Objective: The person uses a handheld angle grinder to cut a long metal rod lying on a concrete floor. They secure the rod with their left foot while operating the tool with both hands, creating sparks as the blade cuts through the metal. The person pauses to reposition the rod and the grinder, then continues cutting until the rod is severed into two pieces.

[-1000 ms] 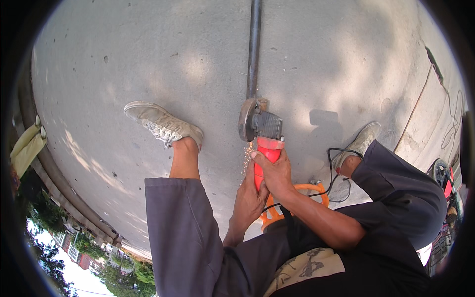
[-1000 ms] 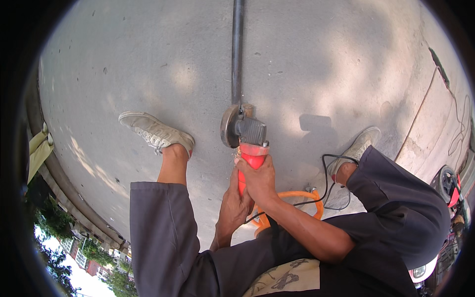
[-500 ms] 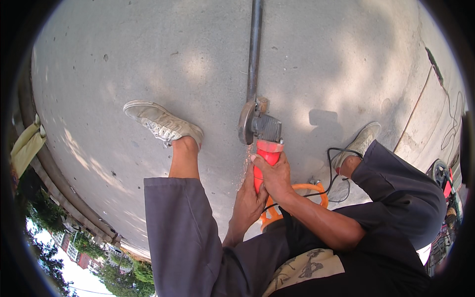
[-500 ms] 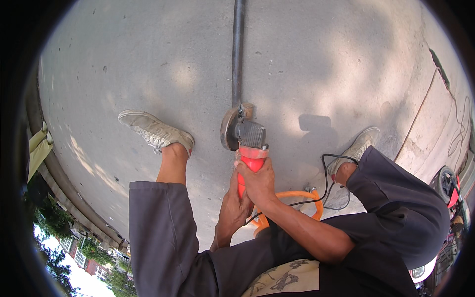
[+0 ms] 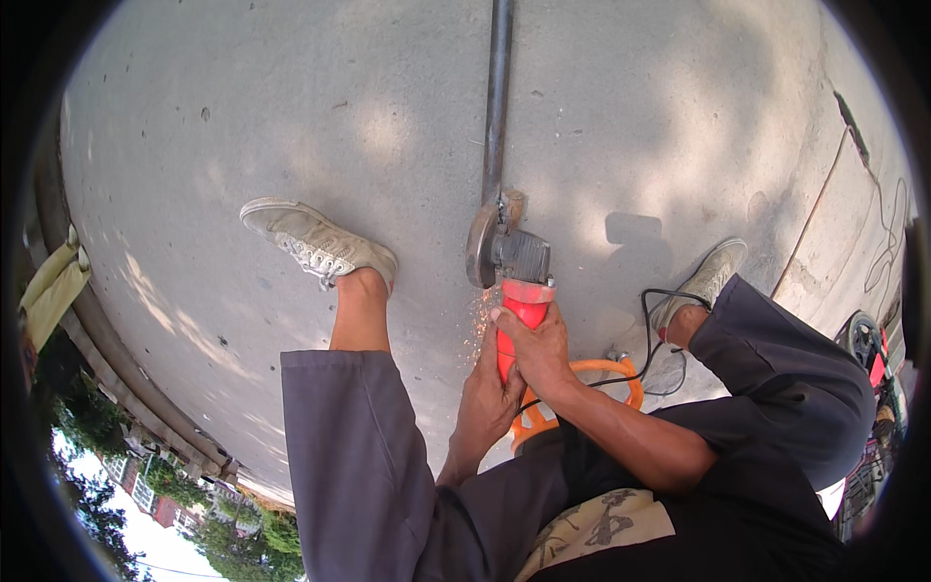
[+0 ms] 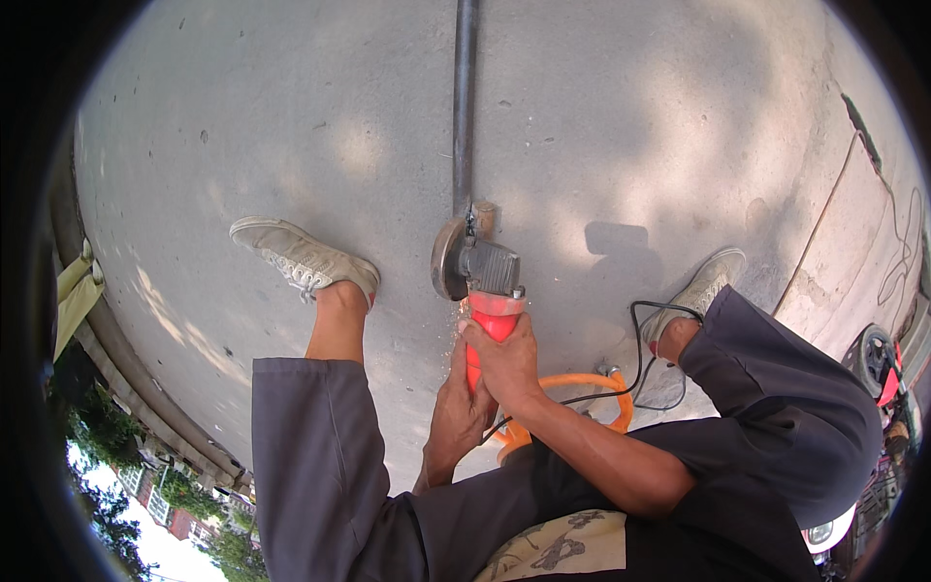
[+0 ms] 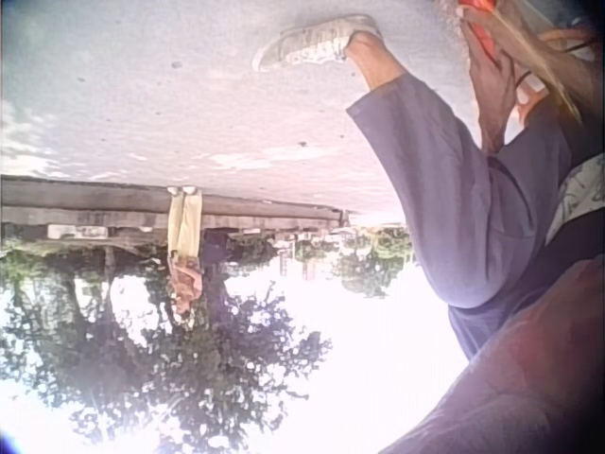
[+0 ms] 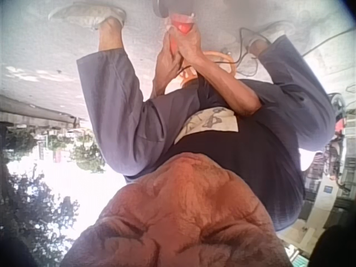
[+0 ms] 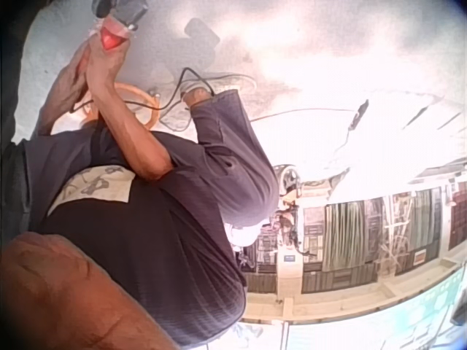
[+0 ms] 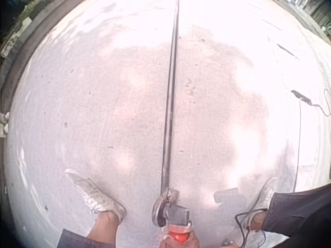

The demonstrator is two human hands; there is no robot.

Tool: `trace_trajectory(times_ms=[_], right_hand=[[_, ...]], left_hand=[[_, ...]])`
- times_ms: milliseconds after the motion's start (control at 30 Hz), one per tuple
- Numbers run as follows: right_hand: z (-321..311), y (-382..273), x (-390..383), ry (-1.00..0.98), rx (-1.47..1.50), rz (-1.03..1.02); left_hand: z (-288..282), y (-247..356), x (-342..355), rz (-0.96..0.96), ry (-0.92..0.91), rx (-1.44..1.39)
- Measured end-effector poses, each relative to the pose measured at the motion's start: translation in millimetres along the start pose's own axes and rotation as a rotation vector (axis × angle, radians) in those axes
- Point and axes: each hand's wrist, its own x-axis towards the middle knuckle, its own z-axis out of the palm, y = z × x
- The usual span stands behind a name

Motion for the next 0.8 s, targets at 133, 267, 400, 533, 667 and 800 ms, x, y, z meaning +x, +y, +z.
trace_trajectory(times_ms=[133,267,400,533,667,800], right_hand=[[0,4,1,0.0,0.022,0.009],[0,13,4,-0.016,0.1,0.0],[0,-9,1,-0.007,-0.042,0.011],[-1,-8,6,-0.007,0.016,0.002],[0,-12,12,-0.022,0.091,-0.008],[-1,-19,13,-0.015,0.085,0.007]], left_hand=[[-1,6,0,-0.004,-0.007,-0.001],[0,6,0,-0.041,-0.017,-0.067],[-2,5,1,-0.03,-0.002,-0.015],[-2,10,8,0.07,0.039,0.006],[-10,30,14,-0.125,-0.043,-0.092],[-7,24,15,-0.078,-0.028,-0.079]])
